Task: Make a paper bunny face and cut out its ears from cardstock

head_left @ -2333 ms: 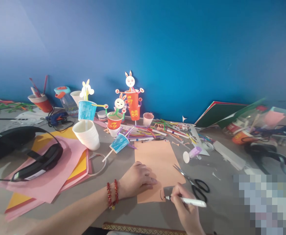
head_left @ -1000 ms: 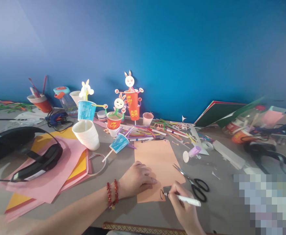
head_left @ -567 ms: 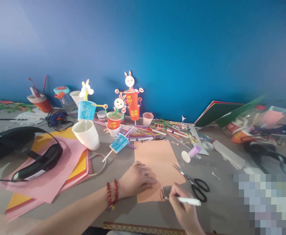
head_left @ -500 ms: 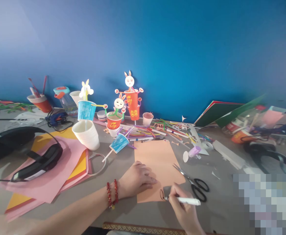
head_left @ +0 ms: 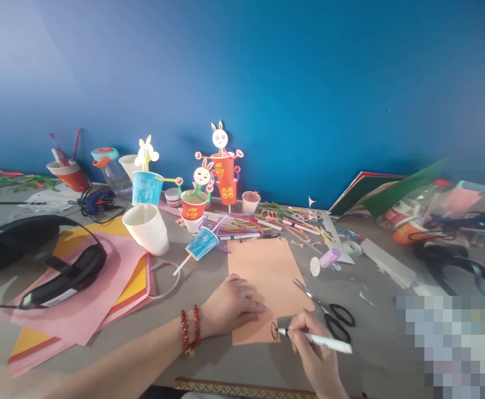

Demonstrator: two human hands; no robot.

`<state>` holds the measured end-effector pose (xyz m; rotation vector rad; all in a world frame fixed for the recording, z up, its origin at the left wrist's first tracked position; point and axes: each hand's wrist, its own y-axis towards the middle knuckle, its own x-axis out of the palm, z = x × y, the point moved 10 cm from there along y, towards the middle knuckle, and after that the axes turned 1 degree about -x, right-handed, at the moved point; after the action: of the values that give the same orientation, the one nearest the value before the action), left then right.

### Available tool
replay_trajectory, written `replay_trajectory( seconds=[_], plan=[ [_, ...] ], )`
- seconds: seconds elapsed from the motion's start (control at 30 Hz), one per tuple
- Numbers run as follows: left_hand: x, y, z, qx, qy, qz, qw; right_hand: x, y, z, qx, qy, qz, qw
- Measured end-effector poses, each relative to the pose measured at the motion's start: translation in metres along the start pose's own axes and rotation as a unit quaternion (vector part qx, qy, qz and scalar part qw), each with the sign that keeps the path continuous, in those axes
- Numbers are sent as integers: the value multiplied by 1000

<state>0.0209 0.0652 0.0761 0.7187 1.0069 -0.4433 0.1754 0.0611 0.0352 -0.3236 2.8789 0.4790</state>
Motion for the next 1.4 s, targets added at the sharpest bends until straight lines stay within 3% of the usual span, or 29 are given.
replay_trajectory(
  seconds=[0.17,0.53,1.4],
  plan=[
    [1,0,-1,-3,1,-5,1000,17,2,-7,-12,-55,-57,997],
    [0,0,1,1,2,2,1000,22,3,-8,-21,-109,-72,991],
    [2,0,-1,-4,-3,-9,1000,24,2,-8,-40,-126,-76,988]
  ],
)
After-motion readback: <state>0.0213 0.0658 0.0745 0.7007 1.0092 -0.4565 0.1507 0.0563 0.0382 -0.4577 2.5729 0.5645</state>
